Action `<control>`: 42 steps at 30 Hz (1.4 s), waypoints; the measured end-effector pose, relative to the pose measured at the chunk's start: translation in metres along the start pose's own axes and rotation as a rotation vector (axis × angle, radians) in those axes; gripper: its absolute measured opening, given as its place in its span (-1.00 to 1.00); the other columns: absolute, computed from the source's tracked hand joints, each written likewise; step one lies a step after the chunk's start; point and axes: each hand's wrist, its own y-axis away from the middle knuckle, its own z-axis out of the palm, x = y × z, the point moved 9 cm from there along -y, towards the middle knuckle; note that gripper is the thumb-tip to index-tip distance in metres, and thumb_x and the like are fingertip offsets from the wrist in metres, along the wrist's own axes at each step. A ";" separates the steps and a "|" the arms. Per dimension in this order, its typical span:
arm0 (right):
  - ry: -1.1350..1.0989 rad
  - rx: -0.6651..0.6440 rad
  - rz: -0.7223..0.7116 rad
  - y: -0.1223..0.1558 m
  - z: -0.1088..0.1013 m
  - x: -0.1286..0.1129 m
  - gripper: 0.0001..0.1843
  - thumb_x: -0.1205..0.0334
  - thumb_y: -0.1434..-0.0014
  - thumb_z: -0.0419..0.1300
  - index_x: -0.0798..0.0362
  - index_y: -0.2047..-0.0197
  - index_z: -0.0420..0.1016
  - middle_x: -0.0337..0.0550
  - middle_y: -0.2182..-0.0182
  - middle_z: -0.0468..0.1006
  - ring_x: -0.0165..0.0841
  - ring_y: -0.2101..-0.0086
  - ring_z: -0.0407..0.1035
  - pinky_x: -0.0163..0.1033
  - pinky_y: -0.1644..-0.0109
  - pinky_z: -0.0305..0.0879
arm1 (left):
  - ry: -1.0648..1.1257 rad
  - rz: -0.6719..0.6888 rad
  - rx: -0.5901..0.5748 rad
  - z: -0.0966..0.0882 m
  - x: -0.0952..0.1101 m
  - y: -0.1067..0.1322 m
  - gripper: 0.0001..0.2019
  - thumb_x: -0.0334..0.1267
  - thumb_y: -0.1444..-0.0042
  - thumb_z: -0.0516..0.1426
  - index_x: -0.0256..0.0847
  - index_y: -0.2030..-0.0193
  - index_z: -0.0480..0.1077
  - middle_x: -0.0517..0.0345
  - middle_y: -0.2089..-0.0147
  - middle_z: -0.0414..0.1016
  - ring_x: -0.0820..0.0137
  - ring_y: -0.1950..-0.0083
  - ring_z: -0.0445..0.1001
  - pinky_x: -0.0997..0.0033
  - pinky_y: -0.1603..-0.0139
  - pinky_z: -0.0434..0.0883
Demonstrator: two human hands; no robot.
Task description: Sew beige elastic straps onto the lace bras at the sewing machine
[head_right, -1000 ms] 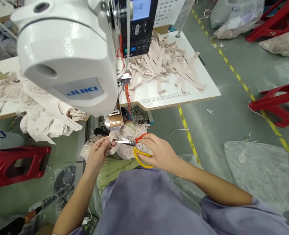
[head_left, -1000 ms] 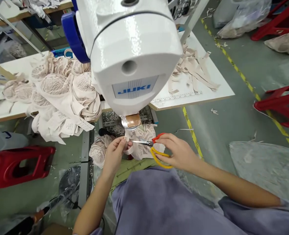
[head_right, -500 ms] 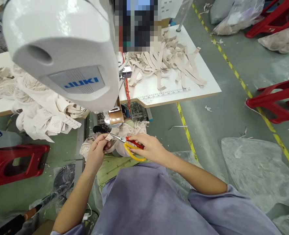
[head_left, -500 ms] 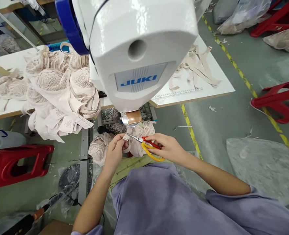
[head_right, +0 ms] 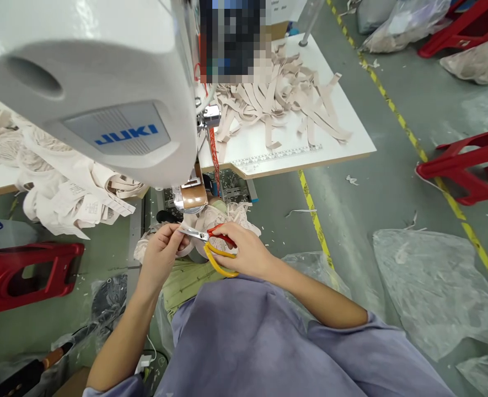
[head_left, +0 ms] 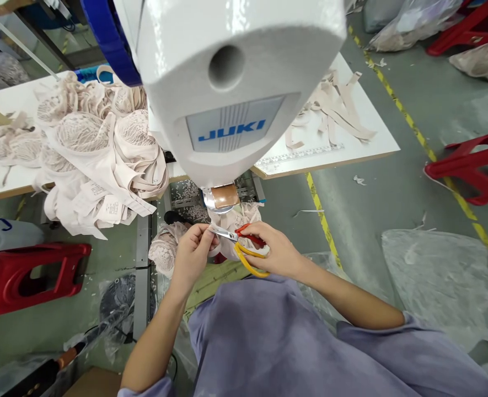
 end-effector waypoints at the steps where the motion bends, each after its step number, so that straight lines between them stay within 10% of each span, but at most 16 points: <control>1: -0.008 -0.007 0.003 -0.001 0.001 0.001 -0.57 0.16 -0.08 0.35 -0.10 -0.04 0.42 -0.11 0.07 0.57 -0.29 0.26 0.48 -0.17 0.23 0.45 | -0.007 -0.002 0.003 -0.001 0.000 0.000 -0.71 -0.02 -0.29 0.12 -0.22 0.21 0.46 0.18 0.39 0.47 0.48 0.39 0.36 0.50 0.36 0.31; 14: -0.001 0.019 0.090 0.012 -0.019 0.026 -0.70 0.09 -0.17 0.29 -0.14 0.01 0.54 -0.19 0.19 0.64 -0.34 0.39 0.51 -0.22 0.32 0.45 | -0.107 0.124 0.115 -0.009 0.004 -0.005 -0.75 -0.07 -0.29 0.12 -0.19 0.24 0.49 0.13 0.33 0.56 0.42 0.31 0.49 0.47 0.27 0.40; 20: 0.313 0.076 0.178 -0.017 -0.086 0.065 -0.72 -0.01 -0.16 0.25 -0.09 0.11 0.56 -0.16 0.29 0.65 -0.27 0.43 0.49 -0.21 0.41 0.34 | -0.475 0.281 0.285 -0.030 0.015 -0.001 -0.78 -0.19 -0.24 0.13 -0.17 0.03 0.46 0.10 0.32 0.61 0.32 0.27 0.58 0.39 0.22 0.43; 24: 0.560 0.303 0.262 -0.087 -0.160 0.098 -0.64 -0.02 -0.17 0.25 0.00 0.04 0.54 -0.01 0.24 0.64 -0.17 0.33 0.48 -0.17 0.36 0.27 | -0.272 0.121 0.052 -0.024 0.013 -0.011 -0.79 -0.15 -0.27 0.08 -0.16 0.09 0.45 0.02 0.24 0.65 0.27 0.19 0.63 0.33 0.16 0.50; 27: 0.665 0.240 0.205 -0.139 -0.174 0.108 -0.66 0.11 -0.20 0.25 0.15 0.03 0.56 0.17 0.12 0.62 -0.09 0.15 0.47 -0.11 0.19 0.29 | -0.114 0.018 -0.174 -0.012 0.018 -0.013 -0.76 -0.14 -0.28 0.07 -0.16 0.00 0.39 -0.02 0.13 0.65 0.25 0.09 0.63 0.27 0.09 0.52; 31: 0.527 0.362 0.013 -0.127 -0.156 0.067 -0.61 0.14 -0.27 0.18 0.19 -0.07 0.51 0.26 -0.09 0.51 -0.06 -0.10 0.36 -0.03 -0.13 0.24 | -0.486 0.215 -0.079 -0.019 0.033 -0.015 -0.81 -0.17 -0.33 0.04 -0.16 0.07 0.43 -0.01 0.15 0.59 0.25 0.09 0.56 0.23 0.06 0.46; 33: 0.260 0.360 0.083 -0.093 -0.128 0.053 -0.62 0.04 -0.30 0.15 0.12 -0.03 0.51 0.16 0.06 0.57 -0.16 0.10 0.47 -0.08 0.03 0.36 | -0.767 0.424 0.050 -0.015 0.044 -0.009 -0.79 -0.17 -0.35 0.03 -0.17 0.19 0.45 -0.02 0.16 0.55 0.21 0.06 0.49 0.20 0.04 0.40; 36: -0.033 -0.204 -0.019 -0.048 -0.029 0.017 -0.45 -0.21 -0.20 0.22 0.03 -0.06 0.51 0.07 0.01 0.55 -0.12 0.04 0.46 -0.04 -0.04 0.39 | -0.988 0.712 0.067 0.018 0.053 0.006 -0.69 -0.17 -0.40 -0.04 -0.19 0.32 0.39 0.06 0.33 0.49 0.30 0.26 0.43 0.31 0.22 0.33; 38: -0.127 -0.297 -0.066 -0.029 0.003 -0.001 -0.21 -0.41 0.01 0.29 0.06 -0.06 0.51 0.11 0.00 0.53 -0.02 -0.02 0.41 0.04 -0.11 0.35 | -1.027 0.851 0.042 0.042 0.059 0.016 -0.65 -0.18 -0.43 -0.09 -0.18 0.36 0.35 0.15 0.46 0.42 0.35 0.42 0.35 0.34 0.37 0.24; 42: -0.500 -0.050 0.088 -0.032 -0.001 -0.002 -0.26 -0.46 -0.19 0.01 0.07 0.07 0.53 0.00 0.22 0.55 -0.16 0.19 0.45 -0.07 0.04 0.40 | -0.886 0.825 0.065 0.063 0.076 0.019 -0.64 -0.23 -0.42 -0.10 -0.15 0.44 0.24 0.21 0.54 0.33 0.41 0.50 0.29 0.36 0.45 0.14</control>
